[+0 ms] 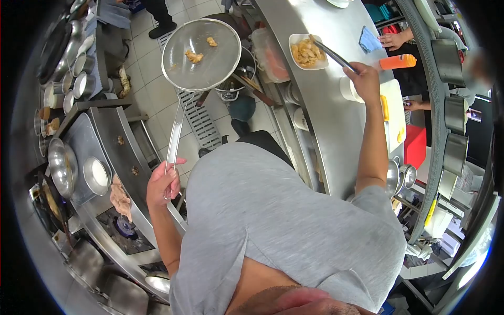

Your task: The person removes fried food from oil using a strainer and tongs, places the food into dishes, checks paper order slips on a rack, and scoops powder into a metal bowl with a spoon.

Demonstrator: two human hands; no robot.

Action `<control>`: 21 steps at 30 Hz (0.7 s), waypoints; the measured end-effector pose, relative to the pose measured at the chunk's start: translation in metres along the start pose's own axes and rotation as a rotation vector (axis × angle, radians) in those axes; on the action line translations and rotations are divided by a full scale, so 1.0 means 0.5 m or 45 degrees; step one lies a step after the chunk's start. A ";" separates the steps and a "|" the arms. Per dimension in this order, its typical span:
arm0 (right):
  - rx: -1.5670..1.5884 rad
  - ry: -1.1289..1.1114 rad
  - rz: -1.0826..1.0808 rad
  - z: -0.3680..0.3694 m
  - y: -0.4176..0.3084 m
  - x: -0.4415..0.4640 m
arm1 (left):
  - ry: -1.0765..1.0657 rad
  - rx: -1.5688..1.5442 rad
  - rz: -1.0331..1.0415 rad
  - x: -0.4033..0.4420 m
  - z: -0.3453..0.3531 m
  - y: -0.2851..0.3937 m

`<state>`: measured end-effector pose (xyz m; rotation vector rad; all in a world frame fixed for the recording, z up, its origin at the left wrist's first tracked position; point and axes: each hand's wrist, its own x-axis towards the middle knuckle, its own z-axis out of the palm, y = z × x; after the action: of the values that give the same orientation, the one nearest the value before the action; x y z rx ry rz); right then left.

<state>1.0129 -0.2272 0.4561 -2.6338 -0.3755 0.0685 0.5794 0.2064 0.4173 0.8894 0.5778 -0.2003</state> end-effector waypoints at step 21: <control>-0.632 -0.007 -0.230 0.099 -0.151 -0.002 | -0.007 0.062 -0.030 -0.025 0.016 -0.001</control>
<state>0.9874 -0.1408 0.4473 -3.0681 -0.7081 -0.0883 0.5722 0.1989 0.4278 0.9296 0.5803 -0.2391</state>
